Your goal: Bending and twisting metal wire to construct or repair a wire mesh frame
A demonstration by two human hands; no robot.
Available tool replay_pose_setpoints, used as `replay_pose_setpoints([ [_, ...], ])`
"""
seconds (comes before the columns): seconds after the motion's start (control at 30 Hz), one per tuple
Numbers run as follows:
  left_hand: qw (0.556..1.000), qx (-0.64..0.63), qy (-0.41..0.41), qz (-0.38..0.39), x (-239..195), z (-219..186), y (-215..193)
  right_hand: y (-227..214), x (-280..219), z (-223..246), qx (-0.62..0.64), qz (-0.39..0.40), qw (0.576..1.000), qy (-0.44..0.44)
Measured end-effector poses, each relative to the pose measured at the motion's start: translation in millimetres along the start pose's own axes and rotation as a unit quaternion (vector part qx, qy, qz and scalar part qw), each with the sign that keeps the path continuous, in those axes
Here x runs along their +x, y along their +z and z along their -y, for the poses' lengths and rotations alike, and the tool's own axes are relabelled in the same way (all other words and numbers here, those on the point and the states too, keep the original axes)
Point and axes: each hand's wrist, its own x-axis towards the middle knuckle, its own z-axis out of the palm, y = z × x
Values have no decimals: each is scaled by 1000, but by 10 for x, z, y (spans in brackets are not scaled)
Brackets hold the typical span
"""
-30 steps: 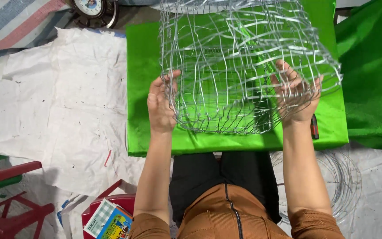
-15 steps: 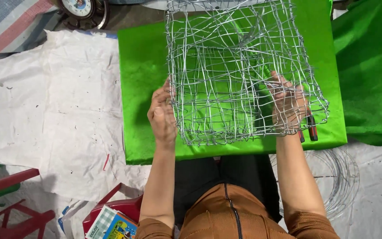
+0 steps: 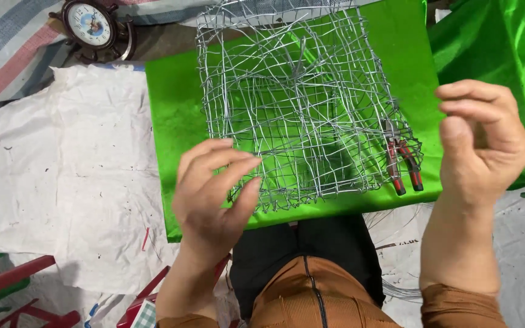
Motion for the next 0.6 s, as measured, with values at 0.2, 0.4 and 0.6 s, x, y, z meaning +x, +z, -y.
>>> replay_pose_setpoints([
  [0.2,987,100,49,120,413,-162,104,171,575,595,-193,307,913,-186],
  [0.4,990,59,40,124,361,-60,235,281,560,652,-293,306,873,-241],
  [0.6,992,40,42,115,374,-78,198,312,586,726,-297,334,867,-223],
])
